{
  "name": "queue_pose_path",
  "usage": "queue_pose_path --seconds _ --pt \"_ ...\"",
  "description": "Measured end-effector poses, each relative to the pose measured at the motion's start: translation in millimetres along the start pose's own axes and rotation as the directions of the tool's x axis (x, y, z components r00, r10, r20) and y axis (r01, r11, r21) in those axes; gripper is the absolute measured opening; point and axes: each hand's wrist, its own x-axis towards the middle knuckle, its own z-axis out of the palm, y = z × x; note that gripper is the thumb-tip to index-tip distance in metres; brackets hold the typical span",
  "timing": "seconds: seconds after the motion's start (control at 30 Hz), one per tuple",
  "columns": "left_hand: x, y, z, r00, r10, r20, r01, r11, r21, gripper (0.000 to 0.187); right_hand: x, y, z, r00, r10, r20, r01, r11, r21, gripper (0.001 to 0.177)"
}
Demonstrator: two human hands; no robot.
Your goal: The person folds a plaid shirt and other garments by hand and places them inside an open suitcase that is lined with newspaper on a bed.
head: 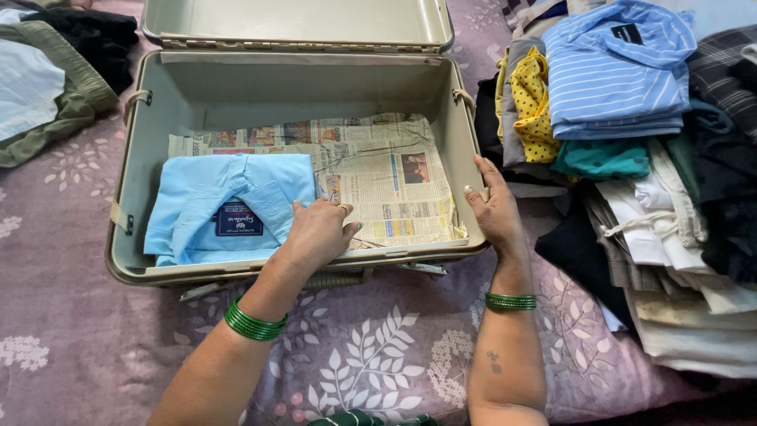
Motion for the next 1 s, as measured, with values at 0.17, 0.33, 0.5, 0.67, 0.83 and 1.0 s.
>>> queue_pose_path --seconds 0.17,0.33,0.5,0.67,0.83,1.0 --pt "3 -7 9 0.990 0.087 -0.110 -0.089 0.996 -0.007 0.042 4 12 0 0.980 0.193 0.056 -0.198 0.878 0.435 0.062" --pt "8 -7 11 0.994 0.094 -0.056 -0.093 0.995 0.021 0.042 10 30 -1 0.981 -0.101 0.168 -0.044 0.721 0.691 0.082" --pt "9 -6 8 0.995 0.096 0.009 -0.096 0.995 0.003 0.038 15 40 -4 0.965 -0.075 0.250 -0.129 0.696 0.706 0.095" --pt "12 -4 3 0.988 0.064 0.140 -0.066 0.998 0.011 0.039 11 39 0 0.966 -0.046 0.255 -0.195 0.520 0.832 0.093" --pt "23 -2 -6 0.946 0.074 0.316 -0.111 0.989 0.100 0.047 8 41 6 0.982 0.008 0.190 -0.172 0.465 0.868 0.082" --pt "54 3 -28 0.862 0.211 0.461 -0.319 0.932 0.170 0.058 2 47 9 0.985 0.059 0.164 -0.174 0.366 0.914 0.059"
